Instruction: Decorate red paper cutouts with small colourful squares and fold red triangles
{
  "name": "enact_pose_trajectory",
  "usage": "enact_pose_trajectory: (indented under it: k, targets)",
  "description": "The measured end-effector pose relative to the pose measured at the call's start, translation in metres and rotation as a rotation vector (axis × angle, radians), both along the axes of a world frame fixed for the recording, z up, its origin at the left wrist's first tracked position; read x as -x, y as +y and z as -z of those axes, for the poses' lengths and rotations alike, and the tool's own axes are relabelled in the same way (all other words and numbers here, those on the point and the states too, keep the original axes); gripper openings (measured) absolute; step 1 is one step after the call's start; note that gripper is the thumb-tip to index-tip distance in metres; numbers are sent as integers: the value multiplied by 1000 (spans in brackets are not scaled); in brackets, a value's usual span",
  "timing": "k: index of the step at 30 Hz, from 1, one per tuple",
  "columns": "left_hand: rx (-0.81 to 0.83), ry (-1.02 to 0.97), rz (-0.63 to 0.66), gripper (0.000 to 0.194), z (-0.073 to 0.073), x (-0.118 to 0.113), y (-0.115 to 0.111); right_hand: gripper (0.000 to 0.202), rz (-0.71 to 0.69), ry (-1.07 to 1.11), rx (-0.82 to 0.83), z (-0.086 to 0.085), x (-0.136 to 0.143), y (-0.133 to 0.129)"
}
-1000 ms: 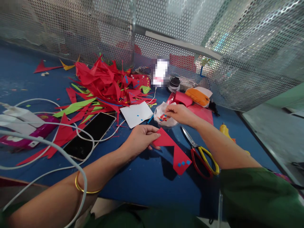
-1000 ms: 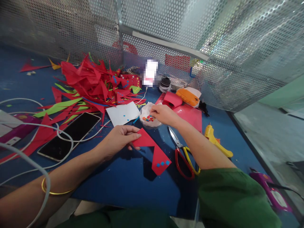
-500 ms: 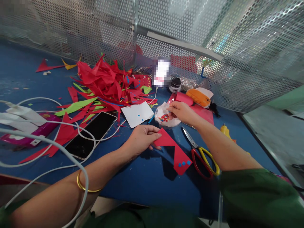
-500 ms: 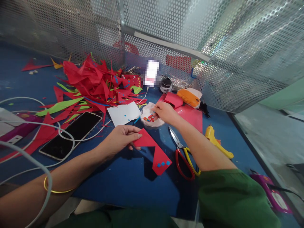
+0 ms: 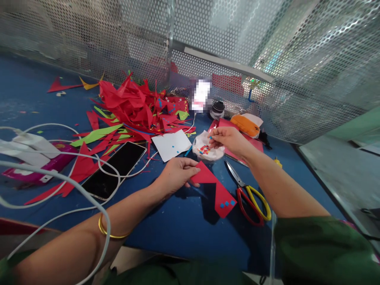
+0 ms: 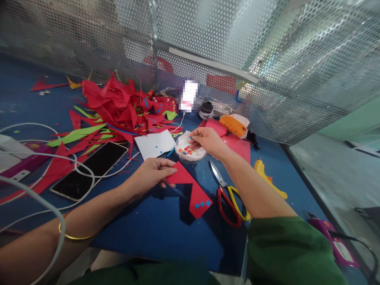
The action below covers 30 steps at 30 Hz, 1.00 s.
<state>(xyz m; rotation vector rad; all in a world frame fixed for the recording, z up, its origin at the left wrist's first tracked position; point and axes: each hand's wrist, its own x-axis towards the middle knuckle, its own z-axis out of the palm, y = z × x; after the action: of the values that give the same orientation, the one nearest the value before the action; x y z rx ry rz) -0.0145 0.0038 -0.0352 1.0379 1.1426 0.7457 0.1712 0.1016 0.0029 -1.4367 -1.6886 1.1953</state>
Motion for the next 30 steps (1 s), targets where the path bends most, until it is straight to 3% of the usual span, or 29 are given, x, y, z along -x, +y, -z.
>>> enact_pose_trajectory:
  k: [8, 12, 18, 23, 27, 30]
  targets:
    - [-35, 7, 23, 14, -3, 1, -1, 9, -71, 48, -158, -15, -3, -39]
    - [-84, -18, 24, 15, -6, 2, -2, 16, -6, 88, -217, -16, -2, -62]
    - [-126, -42, 3, 17, -7, 2, -4, 14, 148, 117, -305, -3, -1, -98]
    - [-154, -47, 11, 16, -6, 0, -7, 7, 257, -15, -451, 4, 1, -129]
    - [-204, -30, 21, 15, -5, -2, -8, 8, 276, -146, -507, 10, 4, -141]
    - [-251, -13, 31, 16, -4, -3, -8, 7, 239, -119, -456, 18, 5, -139]
